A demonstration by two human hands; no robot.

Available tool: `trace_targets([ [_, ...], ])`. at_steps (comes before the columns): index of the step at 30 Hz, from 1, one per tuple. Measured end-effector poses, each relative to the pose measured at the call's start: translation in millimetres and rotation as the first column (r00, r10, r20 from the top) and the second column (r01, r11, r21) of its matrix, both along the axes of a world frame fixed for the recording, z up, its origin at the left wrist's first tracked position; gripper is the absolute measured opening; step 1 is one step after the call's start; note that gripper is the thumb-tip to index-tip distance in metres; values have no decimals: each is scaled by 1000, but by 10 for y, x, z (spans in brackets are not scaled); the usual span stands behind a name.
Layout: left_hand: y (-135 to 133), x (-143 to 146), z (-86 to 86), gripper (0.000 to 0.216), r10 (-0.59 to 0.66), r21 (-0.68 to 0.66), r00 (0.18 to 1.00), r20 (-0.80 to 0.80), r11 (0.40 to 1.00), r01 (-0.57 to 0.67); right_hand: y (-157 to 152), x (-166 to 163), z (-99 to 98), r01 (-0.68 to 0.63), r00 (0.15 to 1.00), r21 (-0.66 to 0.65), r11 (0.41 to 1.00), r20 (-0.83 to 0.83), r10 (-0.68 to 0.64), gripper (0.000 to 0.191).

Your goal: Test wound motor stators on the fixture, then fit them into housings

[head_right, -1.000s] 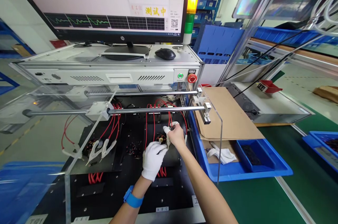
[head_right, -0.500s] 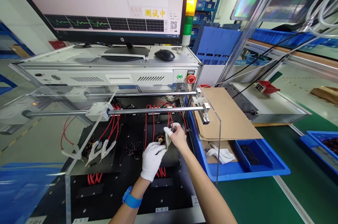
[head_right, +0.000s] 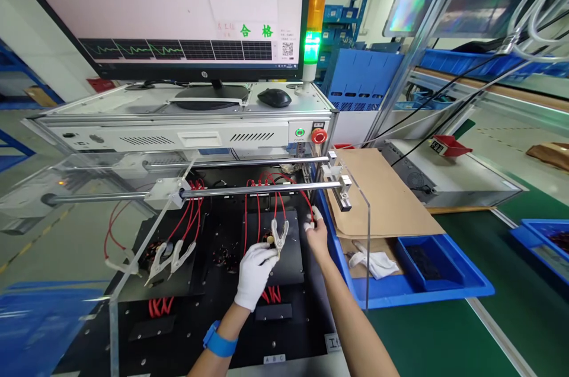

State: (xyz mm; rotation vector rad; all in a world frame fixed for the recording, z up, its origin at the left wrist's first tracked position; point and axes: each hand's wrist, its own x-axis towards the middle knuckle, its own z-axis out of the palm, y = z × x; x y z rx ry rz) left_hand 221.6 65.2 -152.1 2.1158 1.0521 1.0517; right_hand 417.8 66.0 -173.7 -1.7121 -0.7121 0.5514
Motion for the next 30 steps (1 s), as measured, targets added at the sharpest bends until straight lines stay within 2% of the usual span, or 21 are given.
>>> trace_targets([
  [3, 5, 2, -3, 14, 6, 1, 1000, -6, 1000, -6, 116, -42, 278, 24, 975, 94, 995, -224, -2, 54],
  [6, 5, -3, -1, 14, 16, -2, 999, -31, 1000, -16, 229, -107, 397, 93, 961, 76, 993, -269, -69, 45],
  [11, 1, -4, -2, 13, 19, 12, 999, -29, 1000, -19, 333, -172, 391, 173, 940, 95, 980, -314, -135, 42],
  [22, -3, -9, -7, 12, 16, -57, 999, -43, 998, -18, 365, -223, 431, 198, 902, 137, 971, -413, -126, 36],
  [30, 25, 15, -16, 11, 5, -32, 999, -37, 999, -7, 370, -220, 447, 222, 892, 160, 962, -433, -133, 33],
])
